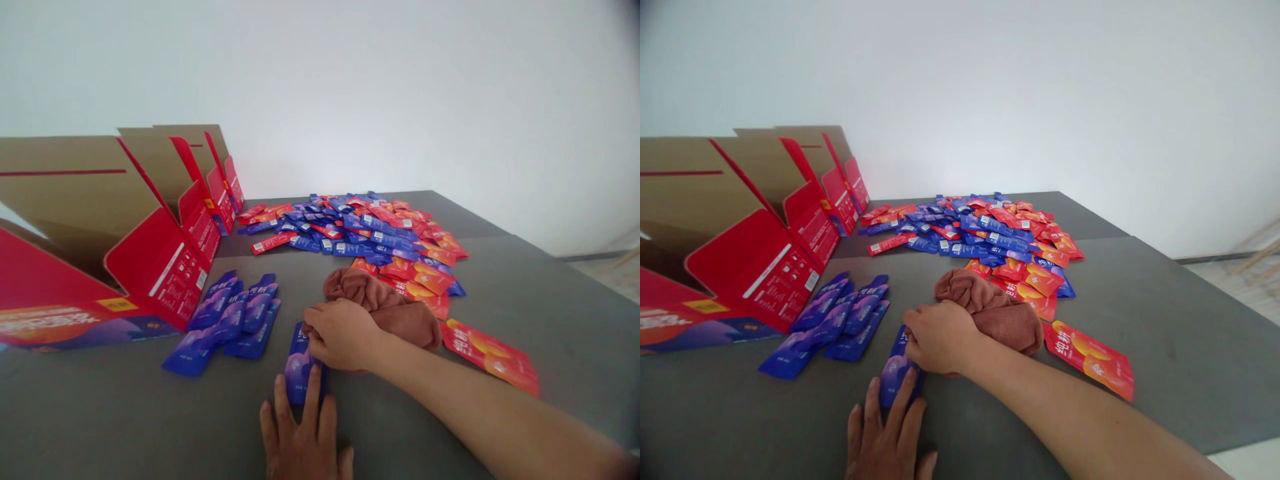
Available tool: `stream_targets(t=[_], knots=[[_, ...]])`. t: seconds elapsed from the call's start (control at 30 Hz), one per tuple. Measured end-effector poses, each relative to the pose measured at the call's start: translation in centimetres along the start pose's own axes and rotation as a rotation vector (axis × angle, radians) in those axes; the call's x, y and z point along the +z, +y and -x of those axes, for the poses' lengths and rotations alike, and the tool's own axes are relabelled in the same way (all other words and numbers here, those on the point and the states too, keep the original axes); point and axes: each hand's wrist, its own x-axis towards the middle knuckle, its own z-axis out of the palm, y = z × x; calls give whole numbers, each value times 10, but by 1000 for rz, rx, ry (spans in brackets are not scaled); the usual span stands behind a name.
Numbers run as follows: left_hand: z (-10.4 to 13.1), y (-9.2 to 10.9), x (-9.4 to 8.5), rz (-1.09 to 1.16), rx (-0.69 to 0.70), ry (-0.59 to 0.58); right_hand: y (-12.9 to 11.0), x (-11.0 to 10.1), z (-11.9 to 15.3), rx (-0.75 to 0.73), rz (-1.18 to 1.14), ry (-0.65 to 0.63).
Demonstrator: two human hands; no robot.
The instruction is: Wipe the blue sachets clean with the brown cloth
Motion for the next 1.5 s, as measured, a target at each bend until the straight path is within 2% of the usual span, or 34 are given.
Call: stream_targets(t=[0.17, 0.57, 0.83, 1.03, 1.1, 1.5], knots=[[0, 0, 1, -9, -3, 1, 1, 0, 1, -131, -21, 12], [2, 0, 4, 10, -6, 14, 0, -1, 4, -276, -63, -8], [1, 1, 2, 6, -17, 10, -3, -2, 4, -238, -50, -32], [0, 2, -2, 24, -28, -35, 2, 1, 0, -65, -2, -4], [0, 2, -3, 30, -32, -40, 3, 0, 0, -54, 7, -9], [1, 4, -1, 36, -48, -11, 2, -3, 5, -346, -125, -43]])
